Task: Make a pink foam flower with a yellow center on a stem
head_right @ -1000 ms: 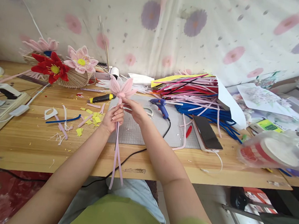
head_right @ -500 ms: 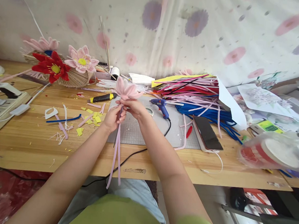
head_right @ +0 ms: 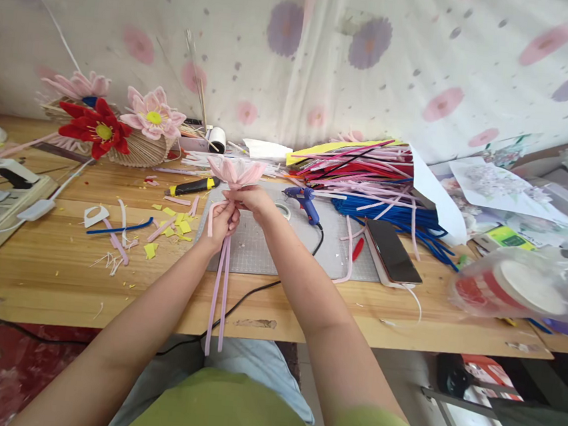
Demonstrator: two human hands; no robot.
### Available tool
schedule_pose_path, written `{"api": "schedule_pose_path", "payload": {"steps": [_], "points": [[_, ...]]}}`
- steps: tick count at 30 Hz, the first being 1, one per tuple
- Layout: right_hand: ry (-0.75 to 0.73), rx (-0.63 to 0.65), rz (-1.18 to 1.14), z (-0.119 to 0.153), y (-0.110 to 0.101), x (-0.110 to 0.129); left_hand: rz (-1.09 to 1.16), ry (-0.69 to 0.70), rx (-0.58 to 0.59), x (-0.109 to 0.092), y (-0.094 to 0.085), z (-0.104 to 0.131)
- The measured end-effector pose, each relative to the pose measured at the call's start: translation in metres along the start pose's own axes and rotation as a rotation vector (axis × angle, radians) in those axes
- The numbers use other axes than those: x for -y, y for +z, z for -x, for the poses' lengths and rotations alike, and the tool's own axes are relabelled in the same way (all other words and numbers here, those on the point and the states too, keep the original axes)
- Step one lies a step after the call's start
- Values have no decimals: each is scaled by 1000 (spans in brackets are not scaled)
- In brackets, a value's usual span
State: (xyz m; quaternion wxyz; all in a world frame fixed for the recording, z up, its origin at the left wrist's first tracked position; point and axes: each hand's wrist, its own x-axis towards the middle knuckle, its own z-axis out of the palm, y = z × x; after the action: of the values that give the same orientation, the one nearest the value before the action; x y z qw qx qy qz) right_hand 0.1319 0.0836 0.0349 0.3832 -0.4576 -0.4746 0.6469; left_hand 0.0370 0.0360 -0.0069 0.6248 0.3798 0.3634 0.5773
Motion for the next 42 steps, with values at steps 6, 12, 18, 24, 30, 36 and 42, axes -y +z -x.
{"api": "schedule_pose_path", "payload": {"steps": [6,12,18,24,30,36,42], "points": [[71,321,-184,2,-15,-2,395,-253,126,-17,-2,4],[35,117,-120,2,-9,-4,253,-157,109,-13,-2,3],[20,28,-83,1,-3,-6,-129,-14,-19,0,-1,-2],[48,74,-73,0,-3,-4,-98,-11,4,-3,-4,-1],[42,83,-113,-2,-10,-3,59,-88,-23,-10,-2,3],[57,140,-68,0,-15,0,209,-277,-57,-14,-4,0],[93,246,-170,2,-16,1,199,-242,-6,-12,-6,-1]]}}
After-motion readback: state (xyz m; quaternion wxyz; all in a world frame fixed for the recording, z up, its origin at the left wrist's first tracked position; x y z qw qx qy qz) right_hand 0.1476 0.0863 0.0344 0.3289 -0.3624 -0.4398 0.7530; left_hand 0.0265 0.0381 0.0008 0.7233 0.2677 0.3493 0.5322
